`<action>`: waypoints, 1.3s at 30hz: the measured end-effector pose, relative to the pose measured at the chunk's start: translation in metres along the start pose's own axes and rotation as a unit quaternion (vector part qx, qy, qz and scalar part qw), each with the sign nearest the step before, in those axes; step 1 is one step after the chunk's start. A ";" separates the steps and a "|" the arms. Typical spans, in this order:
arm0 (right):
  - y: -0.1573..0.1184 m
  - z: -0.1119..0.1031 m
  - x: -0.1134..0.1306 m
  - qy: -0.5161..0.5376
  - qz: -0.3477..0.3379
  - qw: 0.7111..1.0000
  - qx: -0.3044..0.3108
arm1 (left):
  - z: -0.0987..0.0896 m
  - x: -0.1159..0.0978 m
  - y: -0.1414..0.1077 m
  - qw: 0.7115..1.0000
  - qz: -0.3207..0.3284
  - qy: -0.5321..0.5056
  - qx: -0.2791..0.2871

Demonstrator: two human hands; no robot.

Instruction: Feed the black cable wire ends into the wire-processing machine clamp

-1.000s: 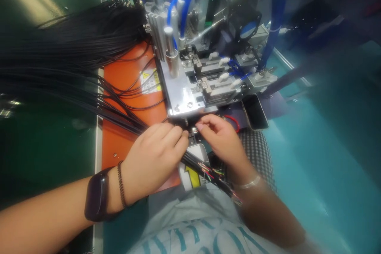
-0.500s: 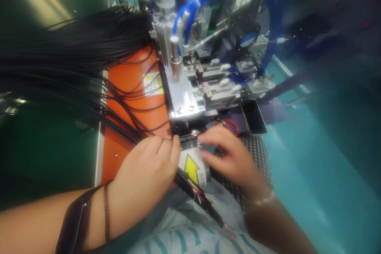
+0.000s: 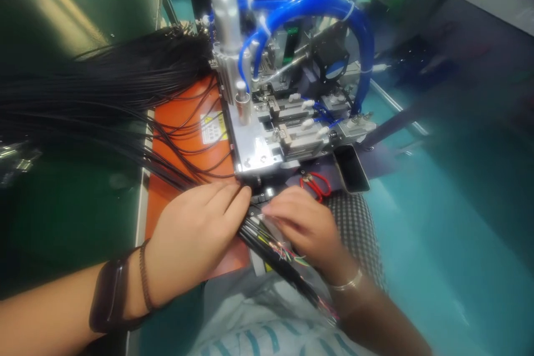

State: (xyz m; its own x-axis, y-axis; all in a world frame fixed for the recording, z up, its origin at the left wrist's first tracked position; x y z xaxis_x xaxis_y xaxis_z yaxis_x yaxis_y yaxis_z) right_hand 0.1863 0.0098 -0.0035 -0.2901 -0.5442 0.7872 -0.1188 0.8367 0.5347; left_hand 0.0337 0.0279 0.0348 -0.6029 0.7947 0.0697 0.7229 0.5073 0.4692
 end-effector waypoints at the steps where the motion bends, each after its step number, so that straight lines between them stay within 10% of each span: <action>1: 0.001 -0.001 -0.002 -0.006 0.013 1.000 -0.016 | -0.003 -0.003 -0.001 1.000 0.016 -0.008 -0.018; 17: -0.006 -0.005 0.003 -0.082 0.025 0.979 -0.186 | 0.014 -0.005 0.002 0.997 0.006 -0.071 0.036; 22: -0.006 0.007 0.012 -0.144 -0.028 0.987 -0.068 | 0.012 -0.003 0.001 0.998 -0.028 -0.058 -0.009; 28: 0.001 -0.002 0.005 -0.135 0.119 0.970 -0.162 | 0.013 -0.004 0.002 0.999 -0.024 -0.039 -0.014; 39: 0.010 0.007 0.004 -0.087 0.079 0.991 -0.068 | 0.018 -0.005 -0.001 0.997 0.012 -0.068 0.033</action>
State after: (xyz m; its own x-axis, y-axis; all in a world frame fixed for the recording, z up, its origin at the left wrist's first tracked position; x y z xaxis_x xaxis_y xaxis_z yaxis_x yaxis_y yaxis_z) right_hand 0.1774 0.0166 0.0026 -0.4559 -0.3782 0.8057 0.0672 0.8880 0.4548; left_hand 0.0424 0.0296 0.0183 -0.5362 0.8430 -0.0422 0.7601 0.5040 0.4102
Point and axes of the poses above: each hand's wrist, its own y-axis towards the middle knuckle, its own z-axis out of the palm, x = y × z, the point moved 5 cm from there along y, towards the middle knuckle, and after that the axes turned 10 degrees about -x, right-handed, at the moved point
